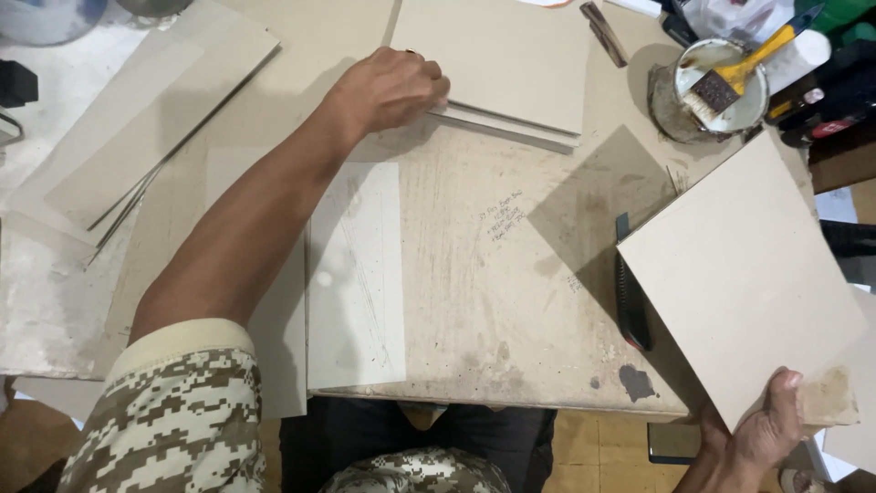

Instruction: Cutting and scoring cardboard sheets using a utility knife on a workbench.

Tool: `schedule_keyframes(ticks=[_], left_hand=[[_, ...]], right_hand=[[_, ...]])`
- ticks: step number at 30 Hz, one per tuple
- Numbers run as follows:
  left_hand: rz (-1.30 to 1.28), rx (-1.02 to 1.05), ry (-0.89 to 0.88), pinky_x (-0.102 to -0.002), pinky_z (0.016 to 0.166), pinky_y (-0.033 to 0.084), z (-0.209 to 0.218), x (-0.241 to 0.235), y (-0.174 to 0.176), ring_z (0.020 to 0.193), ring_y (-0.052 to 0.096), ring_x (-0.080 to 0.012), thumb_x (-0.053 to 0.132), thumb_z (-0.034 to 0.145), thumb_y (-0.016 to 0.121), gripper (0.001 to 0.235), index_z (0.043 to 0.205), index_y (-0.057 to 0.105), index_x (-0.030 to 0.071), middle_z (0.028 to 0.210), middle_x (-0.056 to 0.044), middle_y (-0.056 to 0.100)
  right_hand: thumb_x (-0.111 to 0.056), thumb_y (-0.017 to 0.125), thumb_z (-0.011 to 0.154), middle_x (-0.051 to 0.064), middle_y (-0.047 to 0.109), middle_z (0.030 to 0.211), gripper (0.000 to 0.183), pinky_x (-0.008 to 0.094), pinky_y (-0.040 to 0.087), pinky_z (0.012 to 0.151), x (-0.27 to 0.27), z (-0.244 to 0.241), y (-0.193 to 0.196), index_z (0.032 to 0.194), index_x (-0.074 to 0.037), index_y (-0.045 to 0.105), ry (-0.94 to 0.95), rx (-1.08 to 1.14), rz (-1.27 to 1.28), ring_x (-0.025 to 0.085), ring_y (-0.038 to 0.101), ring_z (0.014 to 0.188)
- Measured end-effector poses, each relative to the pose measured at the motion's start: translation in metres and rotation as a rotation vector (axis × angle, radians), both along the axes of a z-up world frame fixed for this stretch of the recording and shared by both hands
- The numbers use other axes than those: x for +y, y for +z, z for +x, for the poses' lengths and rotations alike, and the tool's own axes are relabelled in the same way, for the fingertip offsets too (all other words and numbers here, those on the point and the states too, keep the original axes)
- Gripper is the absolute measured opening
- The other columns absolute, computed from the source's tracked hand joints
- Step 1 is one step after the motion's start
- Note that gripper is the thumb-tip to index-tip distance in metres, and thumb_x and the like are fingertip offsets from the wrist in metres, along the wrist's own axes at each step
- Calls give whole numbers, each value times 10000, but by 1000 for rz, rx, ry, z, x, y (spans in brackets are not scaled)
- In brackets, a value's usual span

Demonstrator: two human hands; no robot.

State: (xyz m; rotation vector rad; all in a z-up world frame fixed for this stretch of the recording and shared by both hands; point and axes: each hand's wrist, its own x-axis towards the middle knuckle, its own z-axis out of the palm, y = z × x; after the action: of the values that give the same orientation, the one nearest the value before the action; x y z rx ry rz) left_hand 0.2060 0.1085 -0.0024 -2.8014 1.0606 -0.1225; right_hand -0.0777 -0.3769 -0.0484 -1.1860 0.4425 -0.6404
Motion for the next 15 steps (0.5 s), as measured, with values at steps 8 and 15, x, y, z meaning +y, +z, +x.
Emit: schedule_keyframes(ticks=[8, 15], left_hand=[[-31, -566, -161, -232, 420, 598, -36, 8, 35, 641, 713, -123, 14, 959, 717, 178, 1117, 701, 93, 844, -59, 750], [-103, -788, -201, -233, 555, 650, -141, 19, 32, 742, 635, -99, 77, 998, 707, 118, 1103, 669, 112, 903, 4, 667]], right_hand=[[-574, 853, 768, 12, 636, 1439, 997, 397, 590, 1124, 9, -3, 20, 1584, -136, 483, 286, -48, 59, 218, 635, 1347], [-304, 775, 839, -32, 762, 1315, 693, 258, 689, 940, 50, 3, 40, 1495, -160, 601, 158, 25, 174, 130, 764, 1148]])
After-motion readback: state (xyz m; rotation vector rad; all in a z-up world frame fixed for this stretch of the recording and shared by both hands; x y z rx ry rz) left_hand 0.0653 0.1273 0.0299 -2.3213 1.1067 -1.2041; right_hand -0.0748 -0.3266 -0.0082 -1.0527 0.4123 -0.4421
